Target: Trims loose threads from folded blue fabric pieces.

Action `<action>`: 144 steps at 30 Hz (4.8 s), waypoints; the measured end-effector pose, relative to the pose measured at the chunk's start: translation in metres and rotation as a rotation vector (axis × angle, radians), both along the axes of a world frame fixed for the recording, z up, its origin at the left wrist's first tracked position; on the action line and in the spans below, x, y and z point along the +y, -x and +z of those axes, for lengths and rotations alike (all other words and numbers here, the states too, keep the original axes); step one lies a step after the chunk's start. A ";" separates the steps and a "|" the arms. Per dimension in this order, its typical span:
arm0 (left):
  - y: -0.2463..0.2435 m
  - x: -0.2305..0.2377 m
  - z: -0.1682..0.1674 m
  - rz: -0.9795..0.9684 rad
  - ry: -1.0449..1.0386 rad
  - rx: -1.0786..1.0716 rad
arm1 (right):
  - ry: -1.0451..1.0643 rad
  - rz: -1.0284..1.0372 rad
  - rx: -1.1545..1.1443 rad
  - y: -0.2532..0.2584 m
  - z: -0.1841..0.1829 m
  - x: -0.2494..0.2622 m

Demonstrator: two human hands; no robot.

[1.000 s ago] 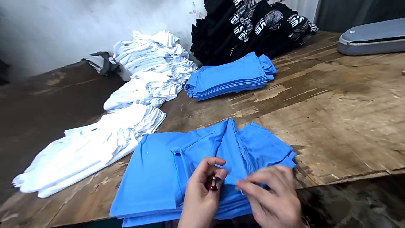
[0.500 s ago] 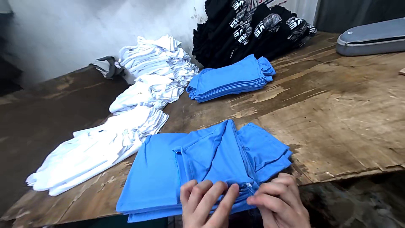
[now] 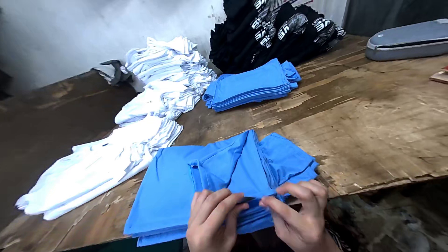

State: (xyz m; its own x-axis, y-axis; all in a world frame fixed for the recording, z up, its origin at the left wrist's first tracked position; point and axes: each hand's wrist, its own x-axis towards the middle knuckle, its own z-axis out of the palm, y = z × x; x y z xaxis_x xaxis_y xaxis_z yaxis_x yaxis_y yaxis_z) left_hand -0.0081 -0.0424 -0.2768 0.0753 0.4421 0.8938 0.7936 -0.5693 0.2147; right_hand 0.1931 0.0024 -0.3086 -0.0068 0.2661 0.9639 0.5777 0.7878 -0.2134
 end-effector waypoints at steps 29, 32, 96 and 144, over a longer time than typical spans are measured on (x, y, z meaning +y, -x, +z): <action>0.005 0.055 0.017 0.397 0.331 0.066 | 0.967 0.122 -0.221 -0.003 0.056 0.072; 0.038 0.069 -0.009 0.400 0.341 0.011 | 0.837 0.301 -0.050 -0.034 0.052 0.066; -0.004 0.018 0.018 -0.355 0.480 -0.365 | 0.155 0.277 0.141 -0.015 0.002 -0.014; -0.023 -0.001 0.031 -0.024 0.459 0.074 | 0.629 0.212 0.073 -0.031 0.012 -0.010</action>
